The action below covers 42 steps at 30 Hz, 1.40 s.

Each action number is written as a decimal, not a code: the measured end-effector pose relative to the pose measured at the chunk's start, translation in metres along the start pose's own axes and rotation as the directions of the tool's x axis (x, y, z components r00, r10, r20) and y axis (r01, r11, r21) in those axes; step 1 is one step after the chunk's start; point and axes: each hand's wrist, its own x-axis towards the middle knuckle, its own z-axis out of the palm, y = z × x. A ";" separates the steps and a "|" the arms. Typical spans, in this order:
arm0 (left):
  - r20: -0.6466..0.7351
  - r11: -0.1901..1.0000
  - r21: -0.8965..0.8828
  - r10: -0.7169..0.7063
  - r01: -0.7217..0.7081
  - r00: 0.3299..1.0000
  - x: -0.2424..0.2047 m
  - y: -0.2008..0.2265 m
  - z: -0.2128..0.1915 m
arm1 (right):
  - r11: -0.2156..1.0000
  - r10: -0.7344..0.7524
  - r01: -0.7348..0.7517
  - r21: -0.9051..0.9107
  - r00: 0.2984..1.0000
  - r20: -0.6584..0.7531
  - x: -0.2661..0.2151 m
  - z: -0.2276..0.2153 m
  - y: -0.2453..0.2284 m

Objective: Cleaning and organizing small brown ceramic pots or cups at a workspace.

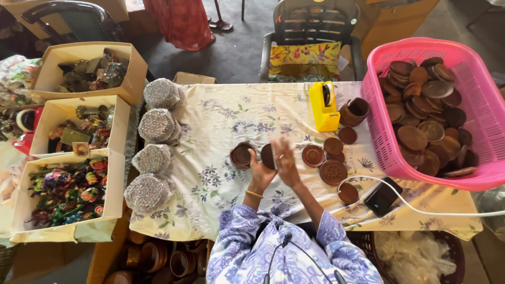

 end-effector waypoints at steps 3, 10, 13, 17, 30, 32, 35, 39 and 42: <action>0.101 0.936 0.322 0.114 -0.141 0.988 0.016 -0.005 -0.022 | 0.985 -0.161 0.169 -0.045 0.976 0.147 -0.018 0.016 -0.004; -0.163 0.951 0.263 -0.122 0.162 0.979 0.001 -0.004 -0.008 | 0.977 0.090 -0.071 -0.200 0.992 0.087 0.004 -0.001 0.002; 0.144 0.996 0.084 -0.021 0.009 0.989 0.013 -0.004 -0.022 | 0.999 0.038 -0.036 0.033 0.998 -0.048 -0.004 0.006 0.012; -0.012 0.881 0.469 0.071 -0.057 0.997 0.021 -0.006 -0.047 | 0.963 -0.120 0.123 -0.240 0.992 0.028 -0.007 0.010 -0.013; -0.054 0.687 0.727 0.054 0.002 0.997 0.011 0.002 -0.036 | 0.980 -0.190 0.189 -0.054 0.982 -0.018 0.002 0.006 -0.026; -0.026 0.711 0.703 0.056 -0.022 0.998 0.016 0.007 -0.053 | 0.994 -0.105 0.101 -0.048 0.992 -0.075 0.001 0.012 -0.002; 0.044 0.805 0.583 0.106 -0.112 0.993 0.014 0.004 -0.049 | 0.999 -0.017 0.014 -0.037 0.996 -0.085 -0.003 0.014 0.005; -0.009 0.749 0.643 0.215 -0.159 0.977 0.021 -0.005 -0.054 | 0.983 -0.157 0.156 0.098 0.988 0.001 -0.008 0.011 -0.023; -0.199 0.611 0.786 0.098 0.099 0.975 0.034 -0.001 -0.103 | 0.962 -0.155 0.155 -0.223 0.988 0.020 -0.007 0.006 -0.008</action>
